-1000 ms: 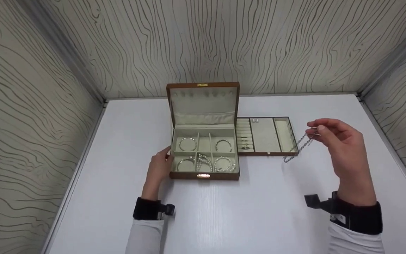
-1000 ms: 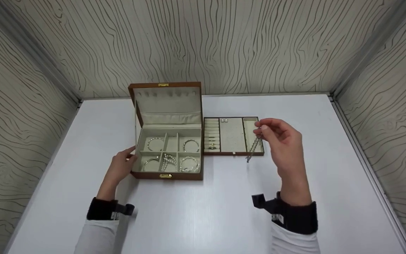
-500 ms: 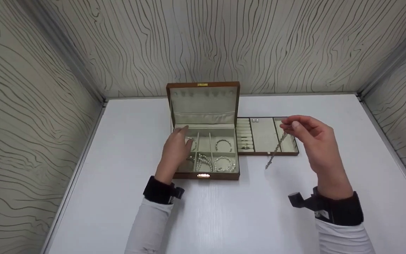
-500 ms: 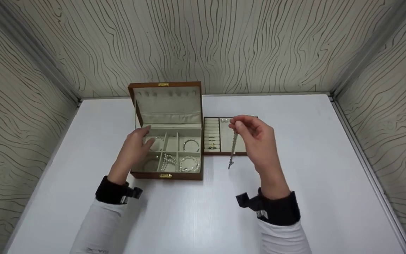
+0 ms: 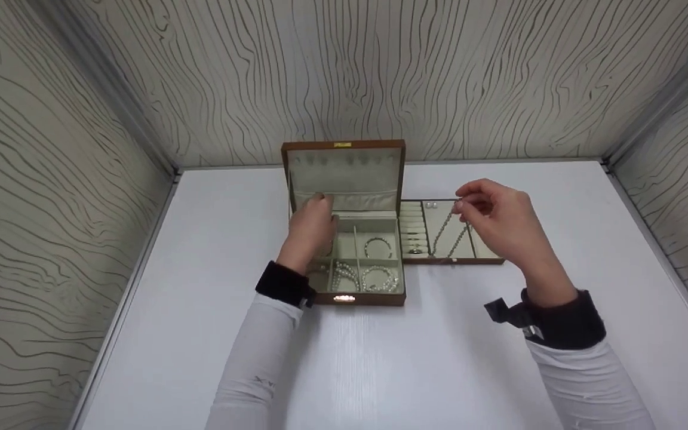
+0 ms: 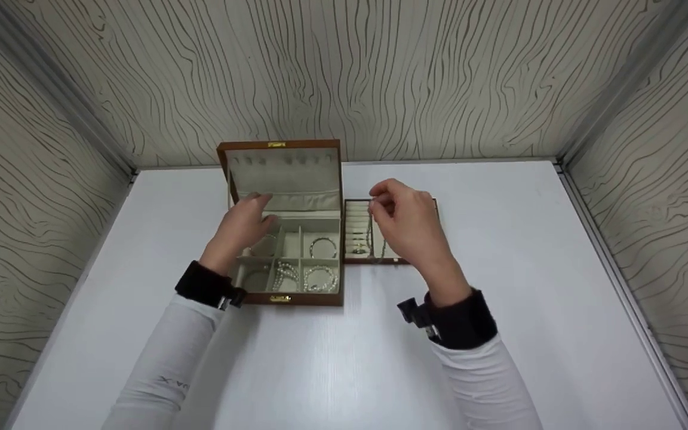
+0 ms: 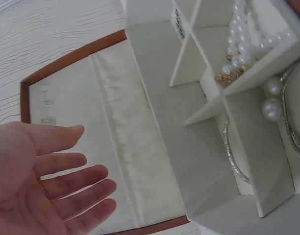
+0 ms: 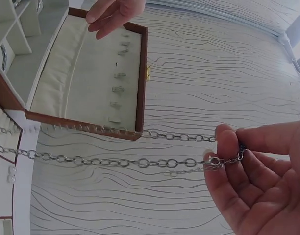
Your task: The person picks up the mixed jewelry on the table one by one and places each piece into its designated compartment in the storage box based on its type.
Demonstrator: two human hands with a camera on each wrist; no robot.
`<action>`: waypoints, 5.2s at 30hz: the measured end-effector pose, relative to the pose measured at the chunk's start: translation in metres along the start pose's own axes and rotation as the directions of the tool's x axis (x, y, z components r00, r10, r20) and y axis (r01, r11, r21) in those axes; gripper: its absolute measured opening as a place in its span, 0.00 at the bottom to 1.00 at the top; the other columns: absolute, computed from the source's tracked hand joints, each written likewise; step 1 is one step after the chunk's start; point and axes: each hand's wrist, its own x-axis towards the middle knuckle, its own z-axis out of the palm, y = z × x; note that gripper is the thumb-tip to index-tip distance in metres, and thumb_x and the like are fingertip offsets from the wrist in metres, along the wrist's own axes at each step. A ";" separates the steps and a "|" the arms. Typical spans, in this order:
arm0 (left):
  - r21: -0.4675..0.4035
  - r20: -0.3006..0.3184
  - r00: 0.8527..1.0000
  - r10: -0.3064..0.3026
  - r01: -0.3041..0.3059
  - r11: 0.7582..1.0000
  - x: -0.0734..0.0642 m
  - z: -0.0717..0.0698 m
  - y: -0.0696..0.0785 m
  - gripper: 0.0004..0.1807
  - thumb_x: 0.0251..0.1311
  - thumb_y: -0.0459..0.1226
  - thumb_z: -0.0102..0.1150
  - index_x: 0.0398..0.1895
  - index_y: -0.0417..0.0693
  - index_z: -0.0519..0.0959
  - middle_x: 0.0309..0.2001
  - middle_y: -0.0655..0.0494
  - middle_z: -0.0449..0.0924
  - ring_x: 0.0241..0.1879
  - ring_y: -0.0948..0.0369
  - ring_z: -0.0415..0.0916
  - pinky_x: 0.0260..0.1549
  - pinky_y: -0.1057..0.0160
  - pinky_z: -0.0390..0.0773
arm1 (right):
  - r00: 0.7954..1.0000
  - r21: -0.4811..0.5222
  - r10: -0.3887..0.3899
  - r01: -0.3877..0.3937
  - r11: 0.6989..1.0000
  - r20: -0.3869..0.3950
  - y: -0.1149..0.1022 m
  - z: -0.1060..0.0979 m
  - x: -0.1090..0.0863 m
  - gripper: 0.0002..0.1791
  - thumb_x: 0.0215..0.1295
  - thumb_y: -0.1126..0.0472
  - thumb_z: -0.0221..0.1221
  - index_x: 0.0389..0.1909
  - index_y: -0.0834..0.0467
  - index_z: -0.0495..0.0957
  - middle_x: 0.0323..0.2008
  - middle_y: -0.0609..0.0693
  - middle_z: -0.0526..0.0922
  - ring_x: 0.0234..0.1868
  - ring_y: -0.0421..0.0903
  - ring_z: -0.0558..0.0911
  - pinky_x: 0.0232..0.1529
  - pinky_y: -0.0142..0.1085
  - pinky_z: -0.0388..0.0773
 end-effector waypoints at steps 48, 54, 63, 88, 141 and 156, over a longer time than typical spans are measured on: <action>0.283 0.024 0.999 0.034 -0.039 0.958 0.018 0.029 0.000 0.16 0.68 0.33 0.52 0.56 0.39 0.77 0.64 0.42 0.64 0.67 0.45 0.59 0.64 0.39 0.58 | 0.993 0.171 -0.026 0.006 0.985 0.116 0.001 0.014 0.027 0.05 0.66 0.68 0.61 0.39 0.66 0.80 0.33 0.57 0.83 0.30 0.45 0.81 0.31 0.30 0.76; 0.292 0.023 0.997 0.068 -0.072 0.954 0.011 0.031 -0.003 0.17 0.68 0.33 0.53 0.58 0.40 0.77 0.72 0.41 0.55 0.71 0.45 0.52 0.65 0.39 0.57 | 0.994 0.170 -0.026 0.008 0.985 0.106 -0.001 0.013 0.028 0.05 0.66 0.66 0.61 0.39 0.65 0.80 0.33 0.57 0.83 0.30 0.44 0.81 0.31 0.30 0.75; 0.257 0.067 0.996 0.063 -0.079 0.963 0.009 0.036 -0.006 0.33 0.64 0.30 0.57 0.72 0.36 0.61 0.76 0.43 0.48 0.73 0.48 0.50 0.62 0.41 0.64 | 0.996 0.315 -0.019 -0.011 0.949 0.090 -0.015 0.007 0.043 0.07 0.66 0.67 0.62 0.39 0.68 0.79 0.33 0.56 0.82 0.32 0.48 0.81 0.34 0.32 0.77; 0.195 0.128 0.991 0.029 -0.054 0.979 0.010 0.031 -0.005 0.44 0.54 0.21 0.59 0.75 0.35 0.54 0.76 0.43 0.45 0.74 0.48 0.48 0.63 0.43 0.62 | 0.952 0.696 -0.231 0.028 0.717 0.200 -0.069 0.048 0.112 0.25 0.67 0.70 0.58 0.64 0.68 0.70 0.67 0.57 0.69 0.69 0.48 0.66 0.66 0.39 0.63; 0.186 0.153 0.988 0.007 -0.036 0.982 0.014 0.036 0.000 0.35 0.64 0.24 0.53 0.74 0.34 0.54 0.76 0.43 0.45 0.73 0.48 0.51 0.59 0.45 0.69 | 0.930 0.320 -0.171 0.062 0.945 0.326 0.006 0.137 0.107 0.42 0.66 0.70 0.59 0.76 0.62 0.49 0.76 0.56 0.46 0.74 0.53 0.53 0.69 0.45 0.59; 0.201 0.134 0.991 0.009 -0.036 0.979 0.012 0.037 0.002 0.33 0.65 0.26 0.56 0.73 0.34 0.58 0.76 0.43 0.47 0.72 0.49 0.52 0.60 0.44 0.68 | 0.931 0.183 -0.115 0.053 0.982 0.346 0.016 0.157 0.106 0.45 0.64 0.69 0.58 0.77 0.63 0.43 0.77 0.57 0.38 0.75 0.54 0.47 0.70 0.48 0.53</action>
